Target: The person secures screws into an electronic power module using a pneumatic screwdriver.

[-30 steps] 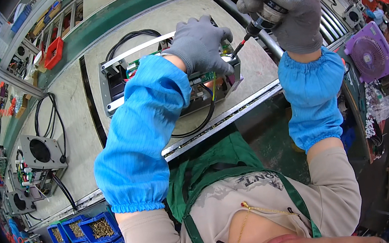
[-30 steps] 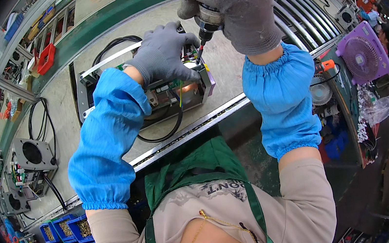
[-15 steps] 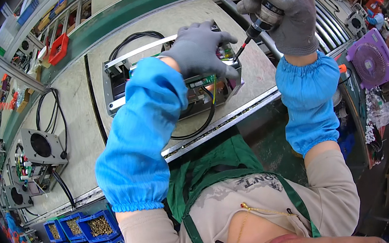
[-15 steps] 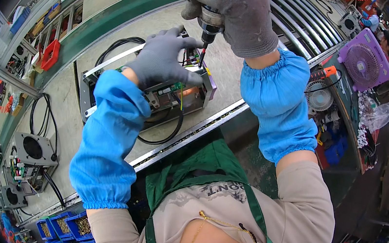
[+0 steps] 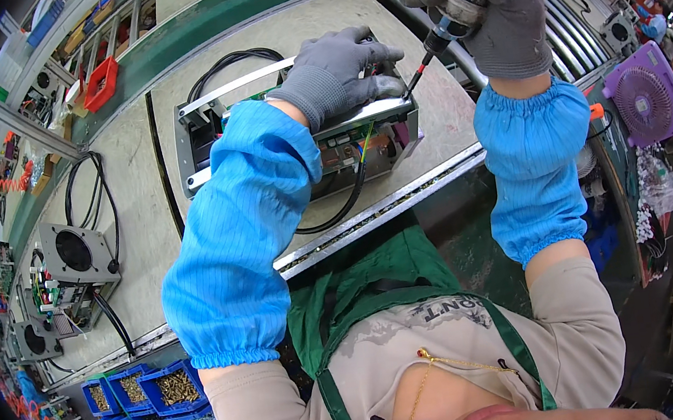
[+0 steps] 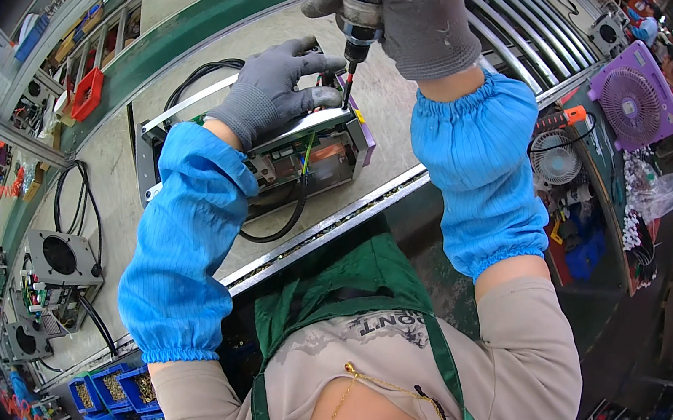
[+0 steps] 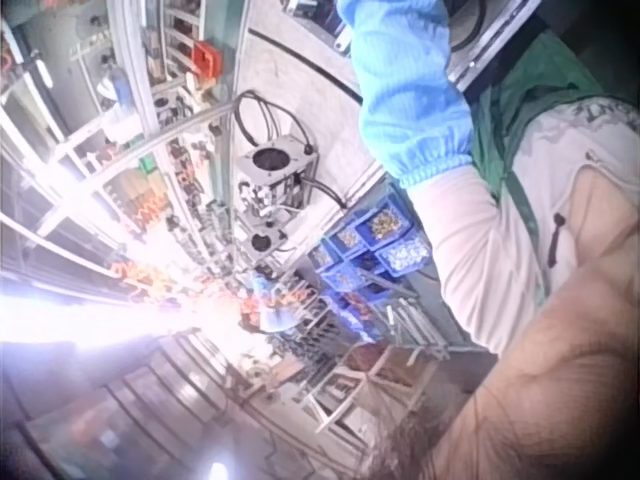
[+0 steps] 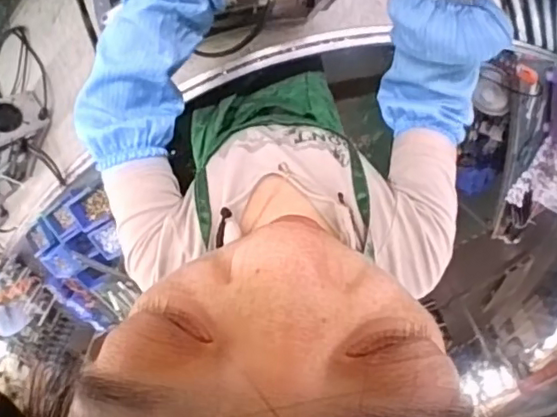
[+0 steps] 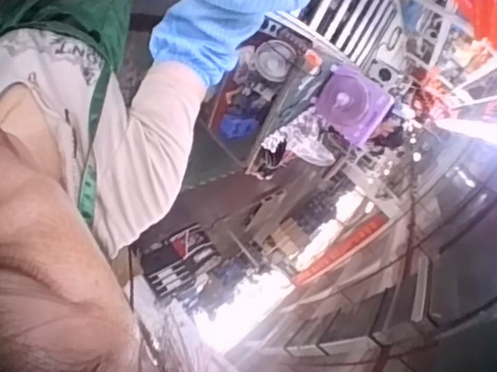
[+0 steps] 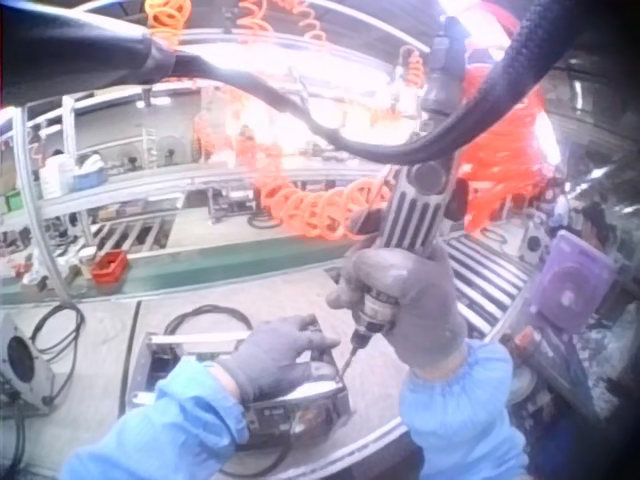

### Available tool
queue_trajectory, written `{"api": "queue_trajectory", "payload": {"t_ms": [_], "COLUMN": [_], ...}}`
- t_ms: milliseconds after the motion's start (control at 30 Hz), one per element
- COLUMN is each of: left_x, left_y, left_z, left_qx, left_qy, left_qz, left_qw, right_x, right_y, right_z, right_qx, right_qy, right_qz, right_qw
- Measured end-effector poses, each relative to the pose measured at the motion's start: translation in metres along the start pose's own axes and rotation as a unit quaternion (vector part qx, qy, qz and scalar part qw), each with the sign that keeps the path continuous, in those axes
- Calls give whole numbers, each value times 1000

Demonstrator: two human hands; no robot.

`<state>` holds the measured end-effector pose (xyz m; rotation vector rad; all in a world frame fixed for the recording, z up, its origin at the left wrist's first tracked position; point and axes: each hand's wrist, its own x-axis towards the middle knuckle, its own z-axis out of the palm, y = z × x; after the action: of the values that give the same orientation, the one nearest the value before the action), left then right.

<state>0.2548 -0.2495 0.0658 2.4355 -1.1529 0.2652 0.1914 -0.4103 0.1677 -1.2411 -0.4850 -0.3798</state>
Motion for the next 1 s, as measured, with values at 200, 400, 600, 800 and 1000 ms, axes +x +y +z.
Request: {"api": "queue_trajectory", "payload": {"t_ms": [200,400,600,800,1000], "left_x": [1,1,-3,-64,-246], "left_y": [-6,-1,-1,2,-30], "left_z": [7,3,5,-38,-2], "left_qx": [-9,-3,-4,-159,-121], "left_qy": [-1,-13,15,286,491], "left_qz": [4,-11,5,40,-344], "left_qw": [1000,1000,1000,944,791], "right_x": [-2,1,3,12,14], "right_y": [-12,-1,5,32,12], "right_z": [3,-11,-22,-50,-53], "right_qx": [22,-52,29,35,87], "right_qy": [-14,-29,-61,-178,-166], "right_qz": [57,70,86,-35,11], "right_qw": [998,996,994,983,982]}}
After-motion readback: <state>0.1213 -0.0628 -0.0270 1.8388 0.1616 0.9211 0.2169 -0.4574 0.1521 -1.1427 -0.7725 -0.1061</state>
